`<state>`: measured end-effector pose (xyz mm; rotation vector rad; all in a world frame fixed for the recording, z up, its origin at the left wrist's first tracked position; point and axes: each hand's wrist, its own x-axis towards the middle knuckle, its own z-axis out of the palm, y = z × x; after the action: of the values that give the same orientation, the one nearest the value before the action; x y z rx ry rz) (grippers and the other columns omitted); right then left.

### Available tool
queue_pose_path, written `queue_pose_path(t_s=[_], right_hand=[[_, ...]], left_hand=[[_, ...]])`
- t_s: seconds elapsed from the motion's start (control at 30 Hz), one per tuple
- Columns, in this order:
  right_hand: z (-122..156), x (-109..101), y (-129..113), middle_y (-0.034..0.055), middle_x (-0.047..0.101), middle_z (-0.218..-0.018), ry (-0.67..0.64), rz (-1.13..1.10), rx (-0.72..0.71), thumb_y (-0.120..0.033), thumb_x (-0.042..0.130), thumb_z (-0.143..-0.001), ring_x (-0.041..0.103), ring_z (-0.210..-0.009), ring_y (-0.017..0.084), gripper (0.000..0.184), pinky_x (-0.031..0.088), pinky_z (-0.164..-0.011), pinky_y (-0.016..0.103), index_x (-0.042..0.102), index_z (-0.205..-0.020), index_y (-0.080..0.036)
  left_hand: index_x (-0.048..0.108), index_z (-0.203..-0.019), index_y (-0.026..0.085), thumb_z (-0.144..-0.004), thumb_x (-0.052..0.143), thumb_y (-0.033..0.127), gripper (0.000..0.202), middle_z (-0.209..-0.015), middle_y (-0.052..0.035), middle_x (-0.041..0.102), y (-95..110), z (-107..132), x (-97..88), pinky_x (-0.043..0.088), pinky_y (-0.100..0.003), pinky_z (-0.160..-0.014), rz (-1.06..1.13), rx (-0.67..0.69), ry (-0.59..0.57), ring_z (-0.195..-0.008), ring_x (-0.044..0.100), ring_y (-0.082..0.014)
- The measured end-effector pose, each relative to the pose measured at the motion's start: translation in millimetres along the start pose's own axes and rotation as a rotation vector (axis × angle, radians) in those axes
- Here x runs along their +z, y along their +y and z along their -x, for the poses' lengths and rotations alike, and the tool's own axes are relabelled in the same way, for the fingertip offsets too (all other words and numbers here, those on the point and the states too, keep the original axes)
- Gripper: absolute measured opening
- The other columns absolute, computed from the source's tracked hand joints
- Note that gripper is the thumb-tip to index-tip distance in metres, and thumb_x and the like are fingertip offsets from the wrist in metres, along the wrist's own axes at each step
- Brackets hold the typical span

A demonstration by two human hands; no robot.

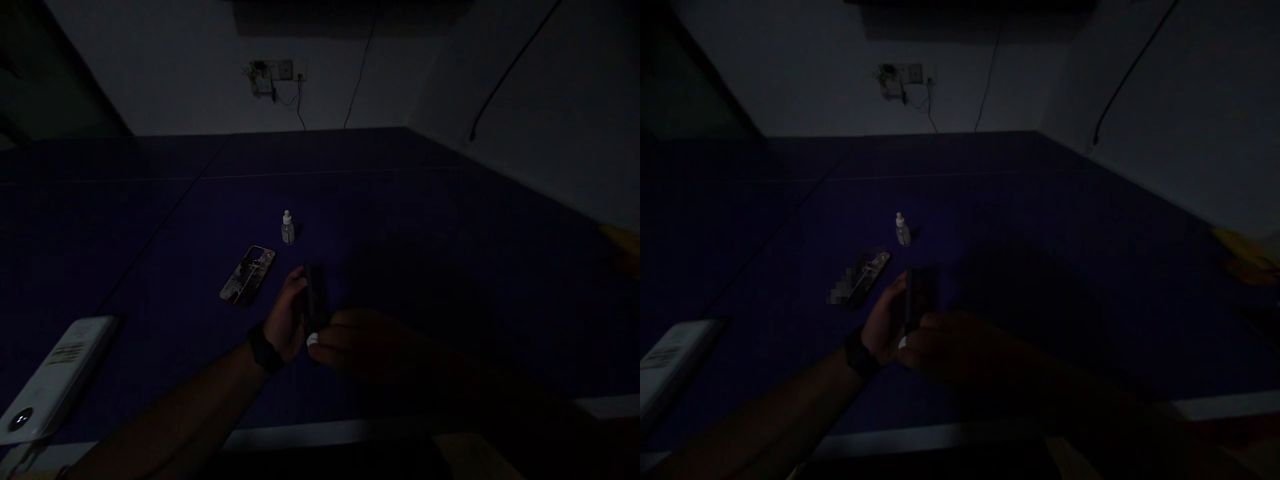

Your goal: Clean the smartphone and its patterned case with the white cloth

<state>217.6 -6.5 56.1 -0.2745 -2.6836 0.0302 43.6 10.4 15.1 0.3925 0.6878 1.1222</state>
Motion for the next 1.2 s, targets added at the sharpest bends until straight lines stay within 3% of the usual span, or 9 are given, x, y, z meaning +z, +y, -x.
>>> queue_pose_path(t_s=[0.13, 0.33, 0.5, 0.67, 0.77, 0.9, 1.03, 1.2], right_hand=[[5, -3, -21, 0.0031, 0.068, -0.084, -0.096, -0.046, 0.035, -0.017, 0.039, -0.105, 0.056, -0.069, 0.012, 0.025, 0.046, -0.060, 0.026, 0.064, -0.102, -0.016], [7, 1, -20, 0.0026, 0.067, -0.085, -0.004, 0.031, 0.004, -0.015, 0.044, -0.103, 0.060, -0.075, 0.012, 0.019, 0.047, -0.066, 0.026, 0.063, -0.103, -0.015], [3, 2, 2, 0.0050, 0.068, -0.089, 0.042, 0.127, -0.002, -0.014, 0.038, -0.104, 0.059, -0.076, 0.013, 0.025, 0.048, -0.066, 0.026, 0.063, -0.103, -0.014], [0, 10, 39, 0.0061, 0.069, -0.095, 0.214, 0.251, -0.016, -0.012, 0.035, -0.105, 0.062, -0.079, 0.015, 0.027, 0.050, -0.071, 0.029, 0.061, -0.110, -0.014], [-4, 17, 59, 0.0059, 0.069, -0.095, 0.278, 0.238, 0.058, -0.014, 0.041, -0.103, 0.063, -0.083, 0.016, 0.022, 0.051, -0.075, 0.031, 0.061, -0.111, -0.017], [-8, 19, 71, 0.0064, 0.068, -0.095, 0.354, 0.179, 0.171, -0.013, 0.047, -0.099, 0.063, -0.088, 0.019, 0.020, 0.050, -0.080, 0.034, 0.062, -0.111, -0.019], [-10, 16, 68, 0.0058, 0.067, -0.093, 0.398, 0.136, 0.178, -0.011, 0.049, -0.098, 0.063, -0.086, 0.018, 0.018, 0.050, -0.078, 0.032, 0.062, -0.109, -0.018], [-3, 15, 36, 0.0061, 0.070, -0.093, 0.282, 0.068, -0.030, -0.013, 0.039, -0.104, 0.062, -0.086, 0.014, 0.021, 0.049, -0.078, 0.028, 0.060, -0.106, -0.013]], left_hand=[[0.056, -0.104, 0.023, -0.078, 0.075, 0.039, 0.036, -0.070, 0.0067, 0.052, 2, 2, 2.4, 0.044, -0.019, -0.047, 0.010, -0.054, 0.025, -0.053, 0.051, -0.0078], [0.055, -0.103, 0.025, -0.078, 0.075, 0.038, 0.035, -0.072, 0.0071, 0.052, 2, 2, 3.6, 0.044, -0.019, -0.046, 0.013, -0.052, 0.011, -0.053, 0.051, -0.0076], [0.057, -0.109, 0.024, -0.076, 0.078, 0.034, 0.041, -0.079, 0.0055, 0.056, -3, 2, 0.1, 0.046, -0.019, -0.056, -0.016, 0.008, -0.005, -0.064, 0.056, -0.0085], [0.056, -0.115, 0.023, -0.078, 0.076, 0.033, 0.042, -0.087, 0.0025, 0.060, -8, 2, -3.4, 0.048, -0.021, -0.066, -0.018, 0.005, -0.051, -0.072, 0.059, -0.0102], [0.056, -0.118, 0.024, -0.081, 0.073, 0.033, 0.042, -0.093, 0.0009, 0.062, -9, 1, -5.0, 0.049, -0.022, -0.069, -0.046, 0.012, -0.070, -0.080, 0.061, -0.0123], [0.057, -0.119, 0.024, -0.083, 0.070, 0.035, 0.039, -0.092, 0.0010, 0.060, -8, 2, -5.1, 0.050, -0.023, -0.063, -0.089, 0.006, -0.079, -0.076, 0.058, -0.0123], [0.058, -0.118, 0.024, -0.083, 0.071, 0.035, 0.039, -0.092, 0.0003, 0.061, -7, 3, -3.7, 0.050, -0.022, -0.063, -0.094, 0.005, -0.072, -0.075, 0.059, -0.0120], [0.056, -0.118, 0.023, -0.081, 0.074, 0.033, 0.043, -0.082, 0.0034, 0.057, -6, 1, -4.3, 0.046, -0.019, -0.058, -0.002, 0.014, -0.050, -0.066, 0.057, -0.0092]])
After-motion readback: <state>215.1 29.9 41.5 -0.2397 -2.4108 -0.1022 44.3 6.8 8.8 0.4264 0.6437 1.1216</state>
